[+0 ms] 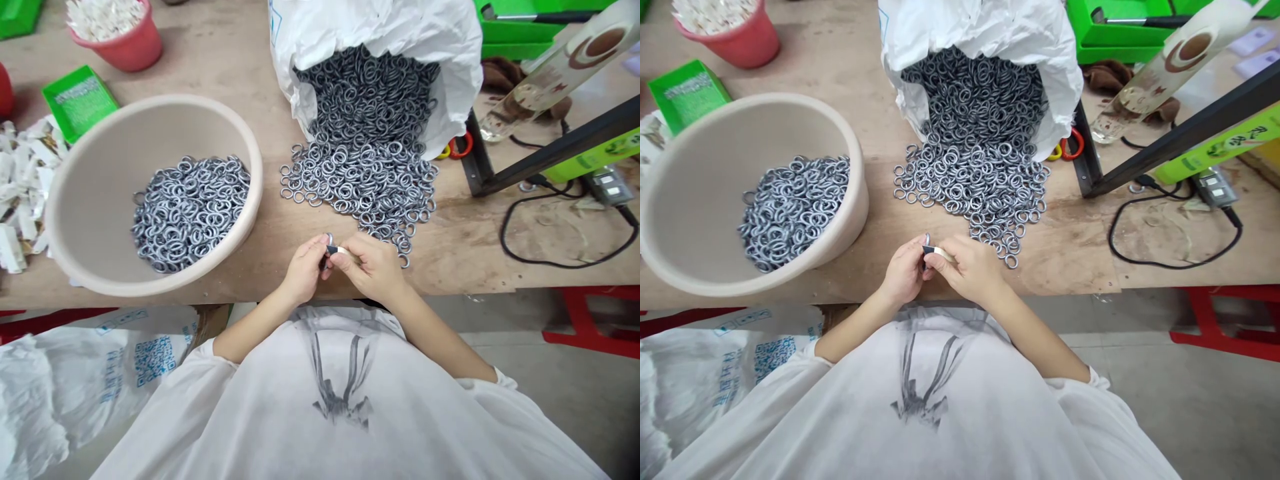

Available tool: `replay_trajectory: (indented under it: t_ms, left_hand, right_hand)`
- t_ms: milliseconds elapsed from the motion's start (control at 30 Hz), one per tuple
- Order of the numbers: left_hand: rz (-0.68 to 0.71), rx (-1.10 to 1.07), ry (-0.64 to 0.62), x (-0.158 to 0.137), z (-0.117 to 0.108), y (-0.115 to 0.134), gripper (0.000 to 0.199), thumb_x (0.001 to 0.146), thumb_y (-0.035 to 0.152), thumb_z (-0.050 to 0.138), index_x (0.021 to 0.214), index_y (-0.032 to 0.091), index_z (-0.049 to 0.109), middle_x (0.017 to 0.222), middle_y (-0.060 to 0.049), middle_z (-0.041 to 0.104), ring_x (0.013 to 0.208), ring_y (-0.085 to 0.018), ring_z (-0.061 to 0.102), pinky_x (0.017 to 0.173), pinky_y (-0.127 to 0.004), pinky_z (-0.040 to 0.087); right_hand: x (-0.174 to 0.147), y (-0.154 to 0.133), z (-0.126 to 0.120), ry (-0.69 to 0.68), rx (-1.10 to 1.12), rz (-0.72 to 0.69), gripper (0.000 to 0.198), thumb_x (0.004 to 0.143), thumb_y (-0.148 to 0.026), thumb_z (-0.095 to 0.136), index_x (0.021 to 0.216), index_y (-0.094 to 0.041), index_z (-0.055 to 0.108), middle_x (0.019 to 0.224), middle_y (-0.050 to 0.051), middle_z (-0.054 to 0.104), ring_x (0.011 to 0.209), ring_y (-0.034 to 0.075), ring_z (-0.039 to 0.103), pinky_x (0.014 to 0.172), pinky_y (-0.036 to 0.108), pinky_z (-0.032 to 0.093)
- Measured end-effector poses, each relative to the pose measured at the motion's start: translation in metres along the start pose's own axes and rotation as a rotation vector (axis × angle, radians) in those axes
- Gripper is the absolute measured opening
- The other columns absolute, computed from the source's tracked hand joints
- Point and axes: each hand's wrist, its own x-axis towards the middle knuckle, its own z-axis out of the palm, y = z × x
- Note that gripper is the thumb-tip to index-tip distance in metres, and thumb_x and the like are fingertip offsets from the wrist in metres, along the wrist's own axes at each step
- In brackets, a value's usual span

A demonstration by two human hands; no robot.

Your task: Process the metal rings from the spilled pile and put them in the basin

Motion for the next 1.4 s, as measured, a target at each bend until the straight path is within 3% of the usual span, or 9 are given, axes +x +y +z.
replay_trajectory:
  t_ms: [133, 300, 500, 567, 700, 833, 1067, 1167, 1400]
  left_hand:
    - [-0.027, 0.009, -0.024, -0.004, -0.002, 0.002, 0.042, 0.077, 0.052, 0.071, 0.069, 0.019, 0.045, 0.054, 0.007, 0.041, 0.044, -0.005, 0.033, 0.04, -0.019, 0.026]
    - [-0.072, 0.072, -0.244, -0.013, -0.006, 0.004, 0.048, 0.083, 0.058, 0.067, 0.067, 0.017, 0.047, 0.057, 0.005, 0.043, 0.044, -0.005, 0.036, 0.042, -0.02, 0.027]
    - [-0.023, 0.039, -0.124, -0.006, -0.018, 0.01, 0.036, 0.08, 0.047, 0.072, 0.093, 0.014, 0.065, 0.071, -0.001, 0.065, 0.047, -0.007, 0.051, 0.047, -0.021, 0.035]
    - [-0.043, 0.019, -0.101, -0.003, -0.022, 0.01, 0.034, 0.08, 0.039, 0.072, 0.103, 0.015, 0.067, 0.074, -0.001, 0.067, 0.047, -0.007, 0.052, 0.046, -0.02, 0.035]
    - [-0.103, -0.029, -0.03, -0.001, -0.03, 0.007, 0.023, 0.075, 0.032, 0.069, 0.089, 0.014, 0.067, 0.068, 0.001, 0.063, 0.046, -0.007, 0.051, 0.043, -0.019, 0.036]
    - [-0.119, -0.075, 0.036, 0.002, -0.033, 0.007, 0.029, 0.077, 0.042, 0.069, 0.084, 0.015, 0.062, 0.07, 0.001, 0.061, 0.048, -0.008, 0.052, 0.04, -0.019, 0.037]
    - [0.032, -0.025, 0.066, 0.007, -0.013, -0.002, 0.048, 0.075, 0.06, 0.076, 0.086, 0.017, 0.056, 0.077, 0.002, 0.06, 0.052, -0.006, 0.052, 0.04, -0.017, 0.035]
    - [0.126, 0.003, 0.065, 0.008, -0.008, -0.007, 0.047, 0.08, 0.06, 0.073, 0.077, 0.017, 0.053, 0.067, 0.005, 0.053, 0.049, -0.004, 0.047, 0.041, -0.016, 0.032]
    - [0.124, -0.017, 0.036, 0.007, -0.005, -0.006, 0.048, 0.076, 0.061, 0.076, 0.074, 0.017, 0.055, 0.06, 0.005, 0.047, 0.047, -0.005, 0.04, 0.04, -0.016, 0.032]
  right_hand:
    - [0.002, 0.006, 0.002, -0.017, -0.012, 0.012, 0.048, 0.1, -0.054, 0.045, 0.072, -0.021, 0.064, 0.07, 0.003, 0.064, 0.066, 0.016, 0.055, 0.062, 0.03, 0.032]
    - [0.023, 0.035, -0.003, 0.087, -0.15, 0.305, 0.048, 0.1, -0.054, 0.043, 0.074, -0.021, 0.066, 0.069, 0.005, 0.065, 0.066, 0.02, 0.056, 0.062, 0.03, 0.032]
    - [0.065, 0.039, -0.003, -0.019, -0.486, 0.322, 0.038, 0.095, -0.046, 0.06, 0.12, -0.02, 0.067, 0.115, 0.013, 0.068, 0.093, 0.028, 0.064, 0.073, 0.034, 0.041]
    - [0.076, 0.038, 0.003, -0.076, -0.587, 0.338, 0.036, 0.095, -0.042, 0.061, 0.123, -0.02, 0.065, 0.119, 0.014, 0.065, 0.093, 0.029, 0.065, 0.072, 0.035, 0.042]
    - [0.087, 0.045, 0.01, -0.09, -0.626, 0.353, 0.03, 0.092, -0.036, 0.065, 0.116, -0.02, 0.068, 0.119, 0.014, 0.066, 0.092, 0.029, 0.066, 0.069, 0.034, 0.04]
    - [0.082, 0.05, 0.006, 0.011, -0.417, 0.337, 0.018, 0.087, -0.029, 0.068, 0.101, -0.019, 0.071, 0.105, 0.01, 0.07, 0.09, 0.026, 0.063, 0.072, 0.034, 0.04]
    - [0.046, 0.009, 0.022, 0.177, 0.601, 0.388, 0.028, 0.082, -0.047, 0.071, 0.086, -0.021, 0.059, 0.074, -0.002, 0.062, 0.067, 0.014, 0.056, 0.066, 0.03, 0.047]
    - [0.032, -0.004, 0.032, 0.235, 0.762, 0.385, 0.033, 0.081, -0.052, 0.072, 0.085, -0.024, 0.054, 0.072, -0.004, 0.058, 0.064, 0.013, 0.055, 0.064, 0.028, 0.05]
    - [0.024, -0.006, 0.03, 0.084, 1.027, 0.394, 0.049, 0.068, -0.055, 0.085, 0.089, -0.026, 0.052, 0.075, -0.006, 0.057, 0.056, 0.011, 0.056, 0.05, 0.027, 0.053]
